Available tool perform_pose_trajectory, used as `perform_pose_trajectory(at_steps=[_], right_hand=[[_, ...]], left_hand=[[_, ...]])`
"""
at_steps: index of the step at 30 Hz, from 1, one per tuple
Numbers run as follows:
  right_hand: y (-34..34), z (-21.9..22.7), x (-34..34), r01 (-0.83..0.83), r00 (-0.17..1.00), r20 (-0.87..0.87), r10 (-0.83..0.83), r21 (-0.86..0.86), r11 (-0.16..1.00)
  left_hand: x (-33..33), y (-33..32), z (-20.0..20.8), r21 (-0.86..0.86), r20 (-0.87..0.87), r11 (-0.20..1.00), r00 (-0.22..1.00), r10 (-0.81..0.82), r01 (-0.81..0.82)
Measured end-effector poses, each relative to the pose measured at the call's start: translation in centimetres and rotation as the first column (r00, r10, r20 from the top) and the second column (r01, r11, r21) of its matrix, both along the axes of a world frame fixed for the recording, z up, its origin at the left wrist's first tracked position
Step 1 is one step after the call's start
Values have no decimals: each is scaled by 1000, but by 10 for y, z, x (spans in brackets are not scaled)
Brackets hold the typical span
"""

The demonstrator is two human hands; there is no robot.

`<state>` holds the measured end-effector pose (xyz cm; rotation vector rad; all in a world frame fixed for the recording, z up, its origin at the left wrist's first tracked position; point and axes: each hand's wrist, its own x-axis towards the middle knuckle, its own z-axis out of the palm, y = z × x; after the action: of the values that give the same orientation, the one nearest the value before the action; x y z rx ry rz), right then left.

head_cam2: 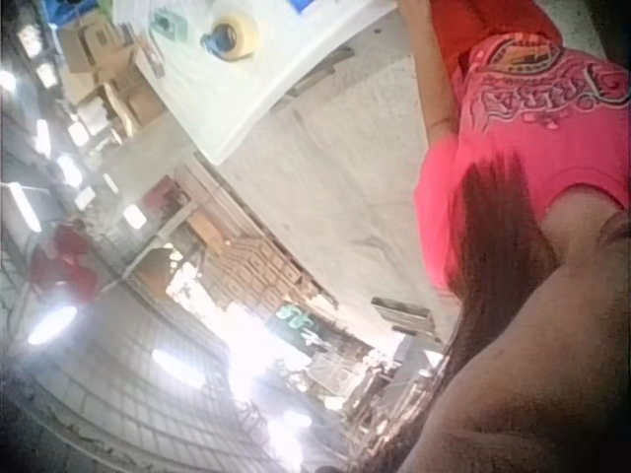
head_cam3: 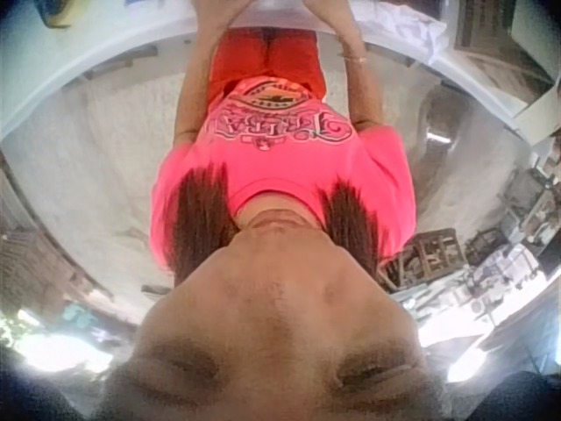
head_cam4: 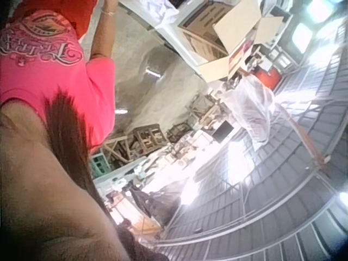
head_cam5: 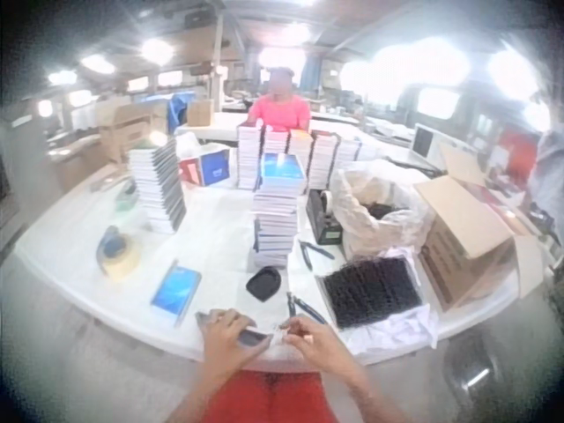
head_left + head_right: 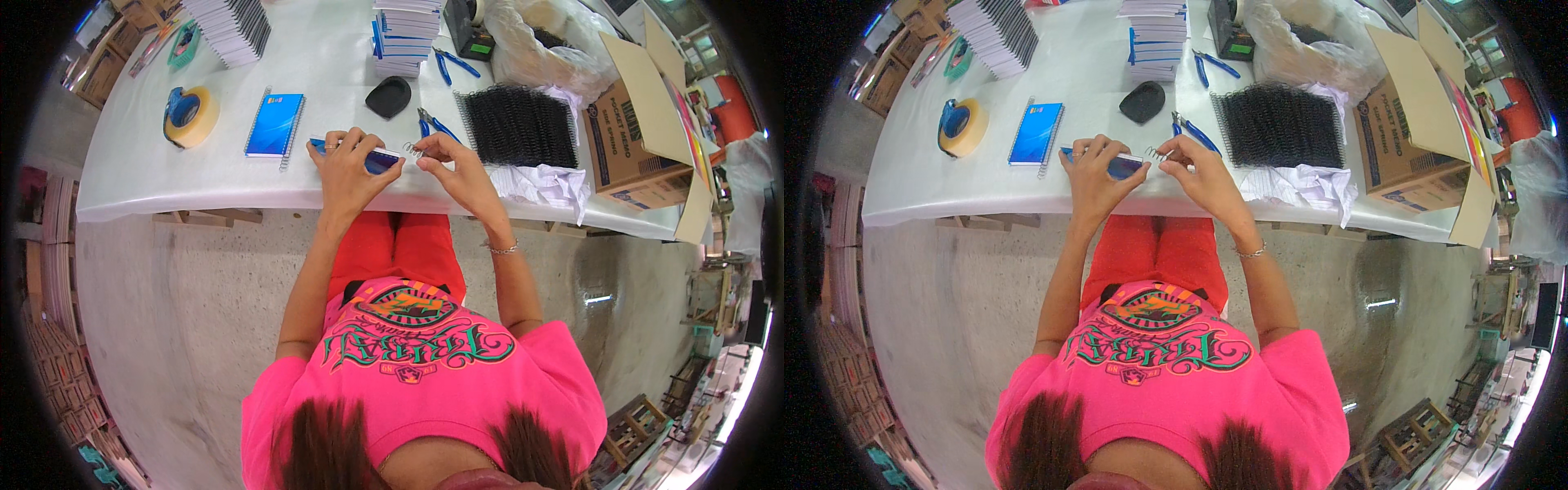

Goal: The person assembles spiral-bound notebooks by inserting black plastic spiral coils into the punched holes of the covers. They use pliers to secure the coils and a small brush to clean the edges. The person works on multiple notebooks, stacking the finished ones on the table.

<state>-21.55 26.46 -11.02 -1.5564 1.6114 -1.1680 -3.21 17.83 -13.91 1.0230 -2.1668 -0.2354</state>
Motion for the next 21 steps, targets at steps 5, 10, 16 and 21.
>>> perform_pose_trajectory(at_steps=[5,10,16,21], right_hand=[[-3,1,12,20,997,-75,-18,23,1000],[-1,-5,12,1,997,-82,-5,-50,999],[0,0,22,82,997,-9,-81,25,996],[-16,-12,22,75,930,-329,-167,-275,958]], left_hand=[[1,0,-2,-24,16,1000,1000,18,-17],[0,-1,-4,-13,17,1000,1000,4,-3],[3,-2,1,15,60,1000,998,-3,2],[10,-4,8,54,104,997,993,-57,51]])
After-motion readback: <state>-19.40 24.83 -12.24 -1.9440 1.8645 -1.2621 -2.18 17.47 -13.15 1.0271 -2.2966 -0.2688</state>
